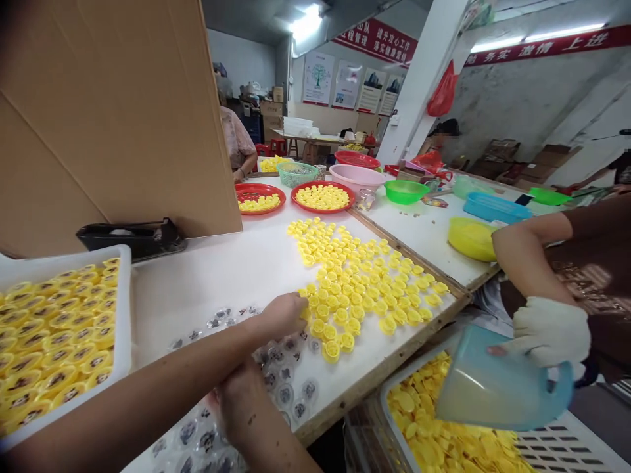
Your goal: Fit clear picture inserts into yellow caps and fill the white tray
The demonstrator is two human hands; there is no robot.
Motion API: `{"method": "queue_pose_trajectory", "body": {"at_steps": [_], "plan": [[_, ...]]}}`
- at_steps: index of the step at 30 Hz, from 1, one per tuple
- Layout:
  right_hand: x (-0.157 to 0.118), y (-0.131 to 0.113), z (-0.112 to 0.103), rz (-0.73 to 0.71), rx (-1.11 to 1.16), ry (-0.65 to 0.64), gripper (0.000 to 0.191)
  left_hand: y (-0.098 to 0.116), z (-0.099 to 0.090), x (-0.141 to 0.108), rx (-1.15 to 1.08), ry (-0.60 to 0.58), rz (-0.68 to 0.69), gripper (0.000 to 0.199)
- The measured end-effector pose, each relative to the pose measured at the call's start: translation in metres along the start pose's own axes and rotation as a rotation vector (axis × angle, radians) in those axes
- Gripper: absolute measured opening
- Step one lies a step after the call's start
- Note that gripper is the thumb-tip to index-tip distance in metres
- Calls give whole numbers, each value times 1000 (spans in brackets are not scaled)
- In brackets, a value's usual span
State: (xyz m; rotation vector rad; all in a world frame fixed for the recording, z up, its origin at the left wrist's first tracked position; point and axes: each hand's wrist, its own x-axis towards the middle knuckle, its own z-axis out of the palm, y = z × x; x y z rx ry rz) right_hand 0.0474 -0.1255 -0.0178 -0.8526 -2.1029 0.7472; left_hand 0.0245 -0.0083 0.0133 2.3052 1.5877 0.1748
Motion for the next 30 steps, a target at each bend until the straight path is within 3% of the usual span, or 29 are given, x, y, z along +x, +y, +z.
{"method": "queue_pose_trajectory", "body": {"at_steps": [4, 8, 11, 14, 20, 23, 25, 30], "plan": [[-5, 15, 2, -12, 63, 27, 38, -19, -35, -34, -116, 177, -106, 23], [-4, 22, -5, 99, 151, 193, 27, -42, -62, -102, -238, 354, -233, 20], [-2, 19, -16, 126, 225, 244, 29, -51, -56, -153, -427, 441, -300, 15], [0, 7, -25, 63, 258, 184, 30, -54, -32, -187, -642, 393, -310, 13], [9, -19, -26, -91, 137, 7, 24, -53, 0, -207, -981, 429, -284, 21], [12, -22, -22, -110, 155, -52, 22, -57, 4, -209, -1125, 478, -296, 43], [13, -22, -20, -112, 159, -79, 23, -60, 5, -211, -1320, 420, -258, 51], [15, -20, -19, -142, 125, -116, 28, -64, 3, -216, -1798, 257, -226, 33]]}}
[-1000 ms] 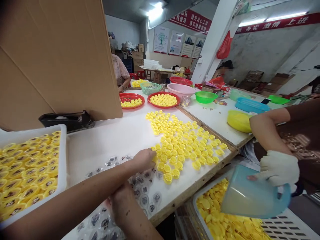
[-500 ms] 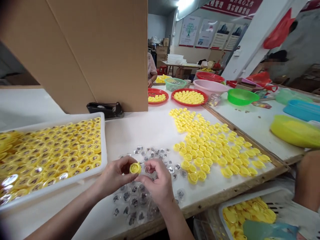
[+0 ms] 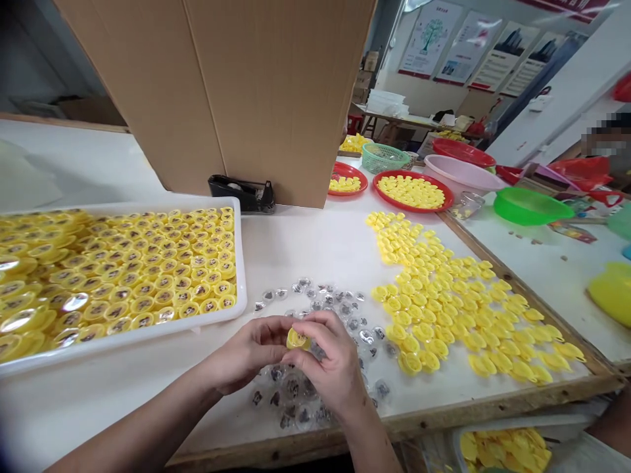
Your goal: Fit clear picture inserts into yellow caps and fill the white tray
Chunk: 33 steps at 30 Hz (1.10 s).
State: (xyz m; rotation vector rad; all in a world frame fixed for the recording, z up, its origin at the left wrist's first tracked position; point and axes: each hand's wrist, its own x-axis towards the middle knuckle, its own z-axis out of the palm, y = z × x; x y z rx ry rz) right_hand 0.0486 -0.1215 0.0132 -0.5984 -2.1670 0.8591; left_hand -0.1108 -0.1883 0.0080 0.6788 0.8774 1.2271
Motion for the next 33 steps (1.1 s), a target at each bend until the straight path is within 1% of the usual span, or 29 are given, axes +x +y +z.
{"method": "queue_pose_trajectory", "body": {"at_steps": [3, 5, 9, 13, 16, 19, 25, 30, 33], "plan": [[-1, 1, 1, -3, -9, -11, 27, 2, 1, 0, -173, 42, -79, 26], [-1, 1, 1, -5, -22, -1, 27, 1, 1, 1, -237, 84, -113, 25], [0, -1, 0, -4, -26, 6, 25, -4, 3, 3, -292, 154, -109, 29], [0, -3, -5, -7, -43, -1, 28, -8, 3, 2, -273, 135, -82, 37], [-1, -6, -8, -1, -106, 11, 27, -9, 3, 2, -235, 110, -52, 34], [-3, -9, -10, 30, -170, 14, 25, -10, 3, 2, -217, 111, -30, 34], [-4, -19, -9, 54, -156, -17, 24, -10, 6, 0, -184, 92, -14, 32], [-2, -22, -8, 85, -173, 2, 21, -13, 9, 0, -162, 144, 12, 40], [-2, -22, -7, 77, -178, 10, 21, -12, 11, -1, -125, 183, 51, 39]]}}
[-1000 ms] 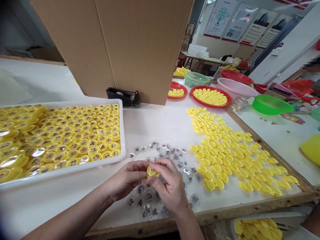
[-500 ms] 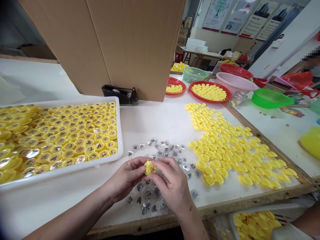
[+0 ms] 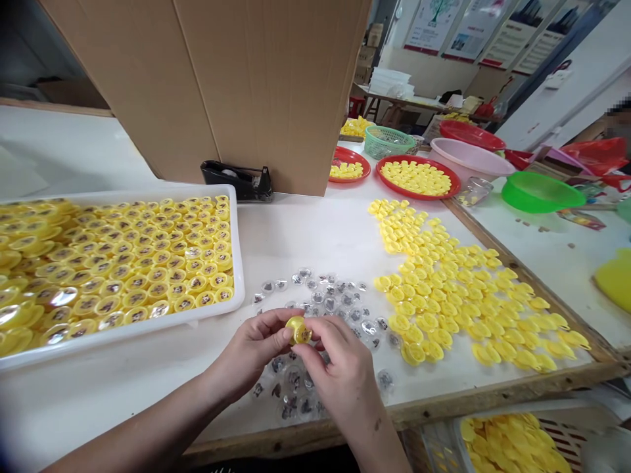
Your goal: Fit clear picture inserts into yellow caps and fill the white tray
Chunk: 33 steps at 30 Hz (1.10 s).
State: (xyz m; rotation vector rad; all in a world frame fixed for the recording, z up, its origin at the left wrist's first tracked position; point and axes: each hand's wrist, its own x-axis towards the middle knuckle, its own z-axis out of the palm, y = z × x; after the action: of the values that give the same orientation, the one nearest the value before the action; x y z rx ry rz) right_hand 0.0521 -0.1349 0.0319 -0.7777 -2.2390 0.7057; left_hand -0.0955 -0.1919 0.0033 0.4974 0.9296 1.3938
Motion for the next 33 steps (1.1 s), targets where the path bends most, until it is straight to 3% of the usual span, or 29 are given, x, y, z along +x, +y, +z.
{"method": "queue_pose_trajectory", "body": {"at_steps": [7, 18, 26, 30, 33], "plan": [[-1, -1, 3, -51, -24, 58, 20, 2, 3, -3, 6, 23, 43, 39], [-4, -2, 10, -93, -151, 73, 21, 0, 3, -2, -21, 59, -23, 42], [-4, -1, 25, -91, -216, 177, 23, 2, 3, -1, 13, -34, 29, 39], [-4, 0, 24, -91, -164, 157, 24, 2, 1, 0, 73, 0, 50, 30], [-4, 5, 16, 6, -50, 76, 25, 3, -2, 1, 118, -24, 86, 30]]}}
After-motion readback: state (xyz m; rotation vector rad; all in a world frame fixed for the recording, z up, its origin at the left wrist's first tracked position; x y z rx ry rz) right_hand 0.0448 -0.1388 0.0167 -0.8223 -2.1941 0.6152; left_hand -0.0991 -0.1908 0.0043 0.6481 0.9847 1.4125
